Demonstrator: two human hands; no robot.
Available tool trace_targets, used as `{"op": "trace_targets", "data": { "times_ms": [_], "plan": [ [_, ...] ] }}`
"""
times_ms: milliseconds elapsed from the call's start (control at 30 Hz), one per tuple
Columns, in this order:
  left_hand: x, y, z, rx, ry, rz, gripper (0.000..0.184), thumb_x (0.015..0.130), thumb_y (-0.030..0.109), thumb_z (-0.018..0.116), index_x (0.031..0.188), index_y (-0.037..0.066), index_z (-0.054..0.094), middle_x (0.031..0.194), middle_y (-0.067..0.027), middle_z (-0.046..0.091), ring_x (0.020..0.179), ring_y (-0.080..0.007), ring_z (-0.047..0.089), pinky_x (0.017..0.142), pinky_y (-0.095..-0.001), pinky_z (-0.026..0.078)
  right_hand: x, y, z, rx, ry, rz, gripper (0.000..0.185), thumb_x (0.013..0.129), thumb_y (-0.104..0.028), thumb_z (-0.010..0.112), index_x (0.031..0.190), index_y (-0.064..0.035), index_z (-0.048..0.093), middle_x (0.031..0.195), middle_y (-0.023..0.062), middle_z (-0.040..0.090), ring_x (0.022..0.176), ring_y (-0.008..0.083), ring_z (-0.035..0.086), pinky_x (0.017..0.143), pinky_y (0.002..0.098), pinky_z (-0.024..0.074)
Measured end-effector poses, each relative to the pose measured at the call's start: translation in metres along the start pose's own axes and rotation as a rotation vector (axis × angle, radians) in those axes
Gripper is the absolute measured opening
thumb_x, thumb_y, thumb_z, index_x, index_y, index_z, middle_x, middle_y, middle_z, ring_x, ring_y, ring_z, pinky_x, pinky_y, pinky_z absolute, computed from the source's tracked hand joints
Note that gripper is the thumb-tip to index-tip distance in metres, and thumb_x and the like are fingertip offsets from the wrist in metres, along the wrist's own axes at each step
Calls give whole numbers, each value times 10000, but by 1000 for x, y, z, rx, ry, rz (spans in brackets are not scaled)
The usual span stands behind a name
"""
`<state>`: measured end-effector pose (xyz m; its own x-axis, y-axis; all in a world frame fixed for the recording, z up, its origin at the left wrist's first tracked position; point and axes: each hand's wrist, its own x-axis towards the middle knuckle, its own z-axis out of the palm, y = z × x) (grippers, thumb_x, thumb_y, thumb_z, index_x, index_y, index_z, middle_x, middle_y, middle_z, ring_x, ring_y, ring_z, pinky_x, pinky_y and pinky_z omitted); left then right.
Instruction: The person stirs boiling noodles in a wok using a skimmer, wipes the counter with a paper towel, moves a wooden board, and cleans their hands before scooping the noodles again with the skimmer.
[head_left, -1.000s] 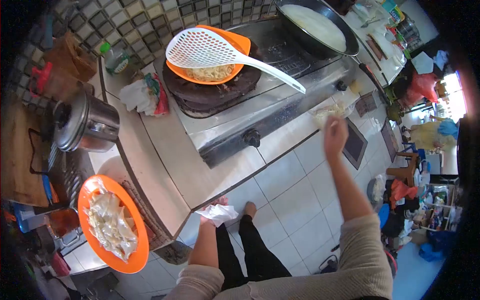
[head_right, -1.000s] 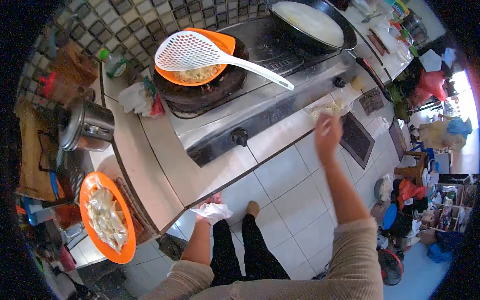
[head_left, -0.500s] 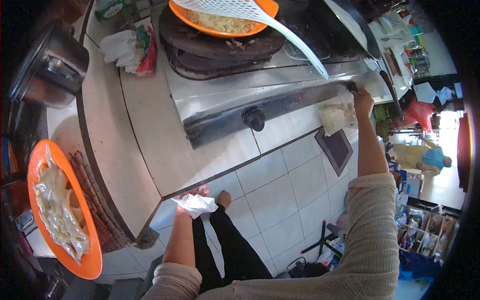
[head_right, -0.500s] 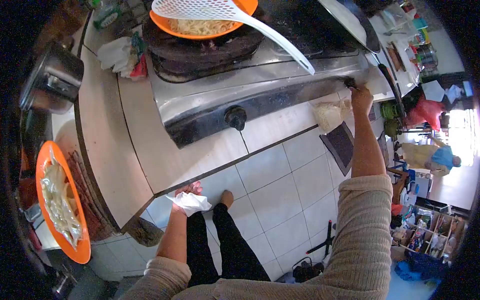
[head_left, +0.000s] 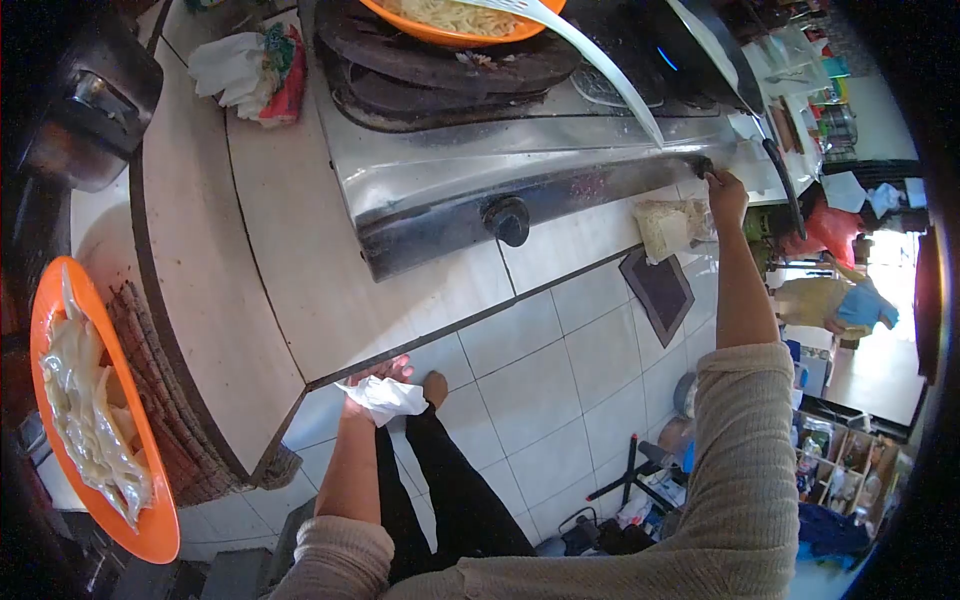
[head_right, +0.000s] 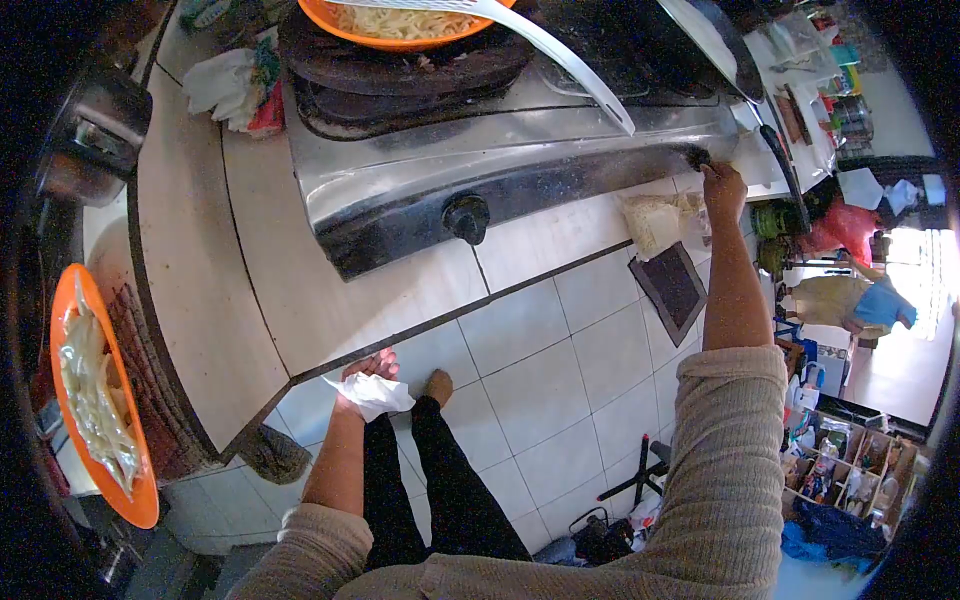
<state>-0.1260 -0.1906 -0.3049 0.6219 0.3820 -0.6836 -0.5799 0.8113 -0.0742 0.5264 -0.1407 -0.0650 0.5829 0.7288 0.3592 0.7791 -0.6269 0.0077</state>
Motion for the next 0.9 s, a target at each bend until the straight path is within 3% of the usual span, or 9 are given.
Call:
{"op": "trace_targets", "data": {
  "times_ms": [67,167,233,267,333,433,467,533,900],
  "plan": [
    [0,-1,1,-26,44,-35,358,796,147,514,1098,-41,549,1050,-165,620,907,-306,606,755,-387,499,2,1,1,-28,-38,45,283,770,-350,646,888,-94,680,849,163,650,815,353,617,731,417,481],
    [4,-4,3,-49,170,-25,333,860,247,493,1028,-35,547,970,-171,627,835,-317,615,726,-428,514,3,0,-2,-29,-62,49,266,774,-344,642,903,-116,680,858,168,647,827,351,615,738,425,477],
    [0,-5,11,-54,113,11,266,829,134,531,1019,-51,543,970,-181,623,838,-320,614,727,-440,513,4,1,-2,-37,-53,36,274,771,-346,642,904,-110,679,861,167,648,829,351,615,740,422,477],
    [0,-5,12,-55,113,11,266,829,134,531,1019,-51,543,970,-181,623,838,-320,614,727,-440,513,4,1,-1,-43,-45,24,282,769,-348,643,906,-104,678,863,166,648,831,351,615,742,419,477],
    [0,-4,12,-35,73,10,382,759,90,512,1098,-85,516,1067,-165,606,963,-295,586,846,-388,468,5,0,-4,-30,-69,39,288,766,-352,643,896,-98,680,862,162,650,829,348,617,742,418,477],
    [1,-3,11,-70,16,-42,391,741,86,531,1094,-82,514,1057,-159,601,962,-295,585,863,-389,461,6,4,-1,15,-78,49,297,762,-361,644,874,-89,684,855,152,655,820,341,622,739,416,478],
    [1,-3,11,-69,16,-41,391,741,86,531,1094,-82,514,1057,-159,601,962,-295,585,863,-389,461,7,7,1,46,-63,44,300,760,-365,644,863,-86,686,849,146,658,814,336,625,737,415,479],
    [-3,-4,19,-137,88,-22,266,789,109,555,1002,-51,555,982,-187,616,834,-337,603,738,-458,504,9,9,2,40,-82,57,295,759,-362,646,856,-87,687,840,144,659,807,331,627,732,414,480],
    [3,-5,5,-93,103,-25,289,749,108,581,994,-45,568,983,-182,615,889,-328,599,789,-468,497,10,11,-3,62,-140,75,345,762,-417,639,839,-85,688,785,113,666,768,303,636,704,395,482]
  ]
}}
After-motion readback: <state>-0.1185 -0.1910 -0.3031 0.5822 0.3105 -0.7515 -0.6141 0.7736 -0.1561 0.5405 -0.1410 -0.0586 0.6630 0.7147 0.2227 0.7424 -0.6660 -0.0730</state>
